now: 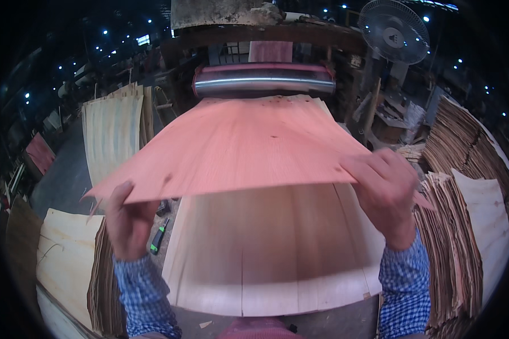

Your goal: The person picks up thin wood veneer sheets from stacks and feeds them one at a time into a mechanical roller machine.

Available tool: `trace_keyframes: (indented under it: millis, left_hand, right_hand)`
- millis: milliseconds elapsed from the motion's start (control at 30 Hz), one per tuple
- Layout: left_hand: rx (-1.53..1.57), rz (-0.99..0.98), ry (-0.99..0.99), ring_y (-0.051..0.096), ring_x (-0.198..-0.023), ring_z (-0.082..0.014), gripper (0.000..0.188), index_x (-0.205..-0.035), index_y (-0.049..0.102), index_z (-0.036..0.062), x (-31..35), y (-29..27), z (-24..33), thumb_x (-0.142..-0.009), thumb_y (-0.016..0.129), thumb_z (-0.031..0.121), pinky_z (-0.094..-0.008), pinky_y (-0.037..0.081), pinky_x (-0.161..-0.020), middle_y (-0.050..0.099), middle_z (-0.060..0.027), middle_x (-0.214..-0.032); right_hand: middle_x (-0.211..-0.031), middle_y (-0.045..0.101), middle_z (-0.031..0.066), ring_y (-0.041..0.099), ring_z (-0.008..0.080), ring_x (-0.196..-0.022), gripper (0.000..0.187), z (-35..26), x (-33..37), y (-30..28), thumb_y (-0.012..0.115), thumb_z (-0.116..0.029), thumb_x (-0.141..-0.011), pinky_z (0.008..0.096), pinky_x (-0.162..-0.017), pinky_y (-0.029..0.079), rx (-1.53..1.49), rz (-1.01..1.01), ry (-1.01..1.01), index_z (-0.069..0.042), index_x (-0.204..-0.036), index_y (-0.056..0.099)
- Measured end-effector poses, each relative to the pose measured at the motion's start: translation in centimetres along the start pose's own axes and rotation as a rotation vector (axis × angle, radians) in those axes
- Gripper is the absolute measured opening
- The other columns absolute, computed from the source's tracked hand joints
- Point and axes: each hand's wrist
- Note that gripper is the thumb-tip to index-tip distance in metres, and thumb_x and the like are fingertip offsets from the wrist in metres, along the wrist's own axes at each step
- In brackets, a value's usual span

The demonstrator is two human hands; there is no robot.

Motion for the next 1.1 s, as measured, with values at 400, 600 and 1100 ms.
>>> trace_keyframes:
  millis: [400, 600, 1100]
  left_hand:
    - [-0.110, 0.285, -0.439, 0.058, -0.110, -0.0323, 0.042, -0.130, 0.044, 0.0067, -22.9, -18.7, -25.3, -0.091, 0.054, 0.019, -0.0475, 0.051, -0.092, 0.056, -0.0154, -0.122]
    - [-1.554, -0.174, 0.091, 0.048, -0.125, -0.0342, 0.042, -0.117, 0.061, 0.0032, -13.2, -21.0, -34.1, -0.084, 0.068, 0.028, -0.0428, 0.038, -0.105, 0.057, -0.0194, -0.128]
    - [-1.672, -0.118, 0.203, 0.048, -0.124, -0.0391, 0.018, -0.096, 0.069, 0.0057, -9.7, -20.9, -34.7, -0.081, 0.064, 0.013, -0.0460, 0.039, -0.104, 0.062, -0.0165, -0.122]
  right_hand:
    - [-0.109, 0.060, 0.0038, 0.057, 0.0227, -0.099, 0.029, 6.3, 14.3, 33.0, 0.062, -0.010, -0.079, 0.0377, -0.082, 0.047, -0.122, -0.556, 0.355, -0.017, -0.107, 0.063]
    - [-0.141, 0.043, 0.0111, 0.036, 0.0336, -0.131, 0.045, 3.9, 23.5, 41.0, 0.059, -0.019, -0.088, 0.0548, -0.106, 0.027, 0.033, -0.590, 0.680, -0.011, -0.132, 0.052]
    - [-0.132, 0.051, 0.0180, 0.047, 0.0358, -0.124, 0.046, -2.8, 33.6, 13.6, 0.065, -0.021, -0.082, 0.0456, -0.100, 0.042, -0.162, -0.817, 0.650, -0.004, -0.124, 0.056]
Point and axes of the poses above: each hand's wrist, its own x-axis away from the middle knuckle, its own y-axis out of the palm, z = x × y
